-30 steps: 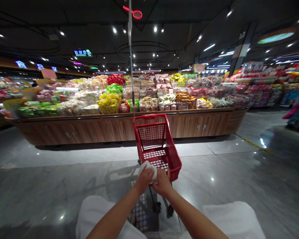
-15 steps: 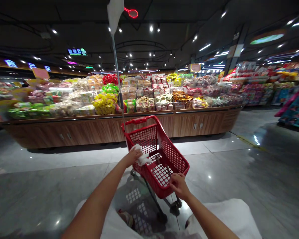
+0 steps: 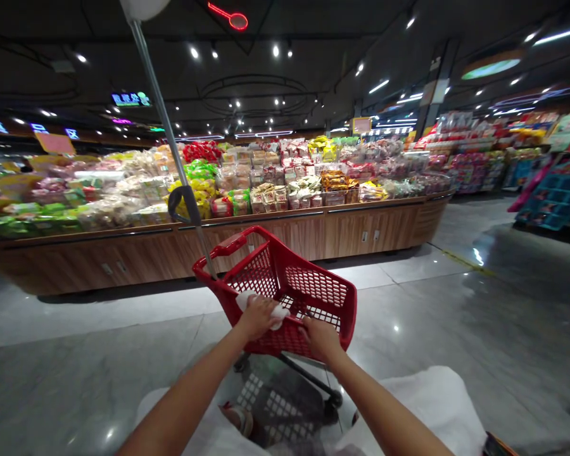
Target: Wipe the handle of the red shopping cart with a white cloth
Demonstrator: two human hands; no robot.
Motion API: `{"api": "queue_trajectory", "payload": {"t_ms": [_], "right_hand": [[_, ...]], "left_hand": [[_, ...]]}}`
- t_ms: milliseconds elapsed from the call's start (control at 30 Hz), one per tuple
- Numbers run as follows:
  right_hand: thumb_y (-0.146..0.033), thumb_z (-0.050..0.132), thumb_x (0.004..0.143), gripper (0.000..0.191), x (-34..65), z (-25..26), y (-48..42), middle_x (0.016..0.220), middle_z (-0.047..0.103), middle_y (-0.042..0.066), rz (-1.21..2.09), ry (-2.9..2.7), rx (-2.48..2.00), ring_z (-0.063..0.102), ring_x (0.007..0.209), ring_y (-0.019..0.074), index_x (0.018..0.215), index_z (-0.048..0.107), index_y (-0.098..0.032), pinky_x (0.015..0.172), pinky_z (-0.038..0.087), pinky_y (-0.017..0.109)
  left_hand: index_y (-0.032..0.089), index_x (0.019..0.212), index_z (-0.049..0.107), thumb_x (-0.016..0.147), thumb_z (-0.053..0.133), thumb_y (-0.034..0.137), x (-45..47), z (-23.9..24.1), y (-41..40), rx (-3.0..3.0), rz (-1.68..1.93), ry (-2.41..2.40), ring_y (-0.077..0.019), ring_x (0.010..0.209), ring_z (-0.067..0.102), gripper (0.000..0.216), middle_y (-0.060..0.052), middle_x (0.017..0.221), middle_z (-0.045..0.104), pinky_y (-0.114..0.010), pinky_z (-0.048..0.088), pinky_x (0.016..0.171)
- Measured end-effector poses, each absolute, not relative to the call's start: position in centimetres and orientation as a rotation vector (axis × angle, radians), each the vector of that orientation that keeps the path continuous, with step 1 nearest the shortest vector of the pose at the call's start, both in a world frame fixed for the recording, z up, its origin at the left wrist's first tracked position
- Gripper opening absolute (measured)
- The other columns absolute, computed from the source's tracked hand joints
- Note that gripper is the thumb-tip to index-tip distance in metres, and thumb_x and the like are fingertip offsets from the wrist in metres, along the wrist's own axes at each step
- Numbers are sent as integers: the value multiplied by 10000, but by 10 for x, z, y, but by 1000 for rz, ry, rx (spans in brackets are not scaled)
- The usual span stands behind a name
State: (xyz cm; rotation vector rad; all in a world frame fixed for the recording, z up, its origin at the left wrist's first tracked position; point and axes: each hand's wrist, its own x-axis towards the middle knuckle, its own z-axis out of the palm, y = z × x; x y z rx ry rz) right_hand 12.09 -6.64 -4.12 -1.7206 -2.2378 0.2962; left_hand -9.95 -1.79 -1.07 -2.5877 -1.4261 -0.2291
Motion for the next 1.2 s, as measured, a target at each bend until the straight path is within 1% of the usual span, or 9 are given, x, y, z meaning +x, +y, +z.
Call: {"api": "queue_trajectory", "payload": {"t_ms": [100,200,333,500,633,767,900,1100,1200], "right_hand": [[-365,345,969,325,126,-42,-55,900,715,77,231,-2256,-1814,656,830,206,1059,635,-247,697,399,278],[-405,387,957,311,143,-40,-42,897,720,70,197,-2304,-1802,659,825,219,1044,647,-256,672,394,279],[-408,438,935,285,163,-34,-28,908,721,69,189,-2353,-1785,652,834,223,951,674,-249,660,376,277],[-443,402,949,331,176,-35,-20,928,719,76,146,-2402,-1785,650,828,218,947,668,-245,650,364,276],[-454,379,957,359,170,-36,-21,906,721,68,132,-2390,-1773,652,827,211,927,668,-244,659,368,272],[-427,405,946,320,156,-35,-26,912,721,66,157,-2355,-1779,654,844,214,975,673,-256,669,377,270],[-367,440,932,270,149,-38,-26,944,724,61,147,-2363,-1738,659,850,214,1065,658,-279,672,380,268],[-454,408,946,335,159,-39,-22,891,720,50,133,-2374,-1733,651,816,203,934,677,-255,650,366,261],[-449,396,949,345,165,-39,-18,888,716,42,138,-2377,-1740,643,814,198,935,681,-255,654,362,255]], "left_hand": [[198,1126,590,856,586,431,-57,-25,-24,-2556,-271,-1380,-273,1000,570,356,-106,1049,655,-452,347,931],[209,1089,605,839,618,411,-35,-27,-17,-2567,-227,-1325,-257,921,602,321,-92,957,669,-401,390,847],[204,968,645,847,613,414,-66,-6,0,-2585,-86,-1234,-225,811,622,244,-75,851,670,-340,410,746],[182,831,647,850,582,484,-152,29,-2,-2375,-233,-1249,-240,827,605,309,-79,807,661,-427,391,876],[172,849,640,837,575,532,-147,25,-13,-2227,-299,-1396,-287,876,595,366,-98,843,666,-514,363,914],[153,933,632,807,613,534,-68,-12,-17,-2405,-204,-1424,-290,850,604,401,-123,895,659,-429,427,760],[161,1060,604,806,645,466,-14,-36,-14,-2520,-175,-1364,-276,867,608,399,-127,939,650,-385,430,730],[193,1016,644,876,576,396,-98,-9,0,-2521,-174,-1246,-218,794,629,255,-83,844,670,-338,440,740],[211,1155,605,896,528,226,-168,14,1,-2476,-213,-1174,-211,893,638,271,-86,938,690,-357,468,831]]}}
